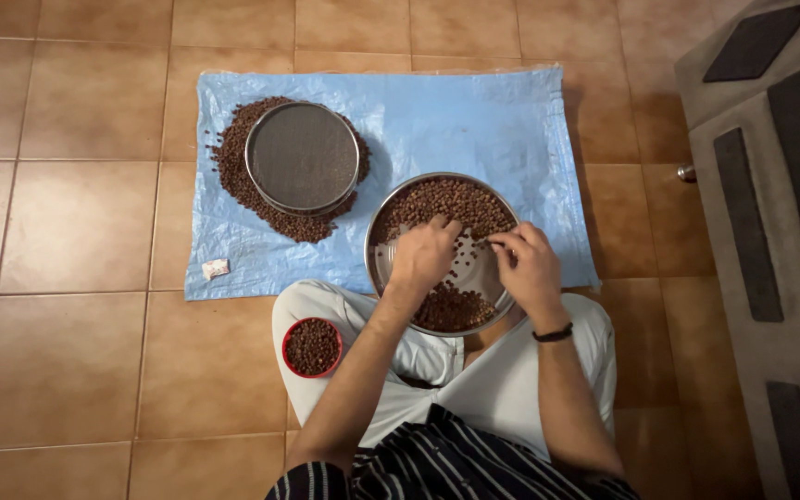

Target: The person sits on the floor and sorts through a large metal tray of brown grains by hand, picking out unwanted pieces and placing them into a small red bowl. A sieve and a blue tarp are also present on the floor.

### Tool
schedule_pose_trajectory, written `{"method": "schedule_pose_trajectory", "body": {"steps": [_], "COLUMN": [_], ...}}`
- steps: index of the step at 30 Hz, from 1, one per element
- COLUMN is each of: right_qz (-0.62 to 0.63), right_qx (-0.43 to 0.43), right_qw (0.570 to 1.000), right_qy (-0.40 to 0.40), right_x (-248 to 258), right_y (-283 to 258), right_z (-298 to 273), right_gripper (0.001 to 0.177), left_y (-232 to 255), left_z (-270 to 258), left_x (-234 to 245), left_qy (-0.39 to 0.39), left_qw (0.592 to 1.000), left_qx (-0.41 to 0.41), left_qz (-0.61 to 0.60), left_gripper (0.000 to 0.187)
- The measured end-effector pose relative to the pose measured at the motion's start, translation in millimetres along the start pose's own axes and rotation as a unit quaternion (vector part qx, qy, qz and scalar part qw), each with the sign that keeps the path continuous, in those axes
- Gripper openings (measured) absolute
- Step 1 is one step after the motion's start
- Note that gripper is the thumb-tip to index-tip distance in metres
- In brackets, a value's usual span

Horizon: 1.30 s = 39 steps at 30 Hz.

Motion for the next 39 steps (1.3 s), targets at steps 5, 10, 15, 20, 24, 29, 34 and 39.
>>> {"method": "schedule_pose_trajectory", "body": {"steps": [5,10,15,20,24,29,34,39], "right_qz": [-0.055,-0.034,-0.024,-0.073,-0.055,-0.065,0.45,0.454], "right_qx": [0.059,0.036,0.036,0.097,0.114,0.098,-0.089,-0.162], "right_qw": [0.997,0.999,0.998,0.991,0.99,0.99,0.889,0.873], "right_qy": [-0.011,-0.021,-0.044,-0.048,-0.059,-0.083,-0.014,-0.07], "right_x": [-8.8,-5.5,-12.1,-26.8,-29.2,-43.2,-47.1,-36.6], "right_y": [-3.4,0.1,-2.8,-17.8,-21.6,-2.4,49.1,58.1], "right_z": [7.3,8.3,14.8,27.8,27.2,22.0,12.4,10.8], "right_gripper": [0.027,0.018,0.016,0.016,0.008,0.008,0.006,0.012], "left_y": [-0.2,-4.0,-5.2,-7.1,-25.1,-32.0,-16.2,-3.1], "left_z": [1.5,-0.3,0.8,-8.0,-17.1,-23.2,-21.7,-14.9], "left_x": [-7.3,-8.2,-9.2,4.7,6.7,12.4,31.3,27.4], "left_qy": [-0.007,-0.006,-0.039,0.047,0.035,0.015,0.118,0.074], "left_qw": [1.0,1.0,0.999,0.975,0.706,0.534,0.926,0.991], "left_qx": [-0.006,-0.005,0.004,0.052,0.173,0.195,0.1,0.042], "left_qz": [0.024,0.022,0.028,-0.212,-0.686,-0.822,-0.345,-0.107], "left_gripper": [0.021,0.022,0.018,0.009,0.005,0.016,0.009,0.018]}}
Point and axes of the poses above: each hand's wrist, its own z-axis towards the middle knuckle, its own x-axis out of the back of the hand, y = z × x, the point moved 3 cm from there along z, towards the middle knuckle
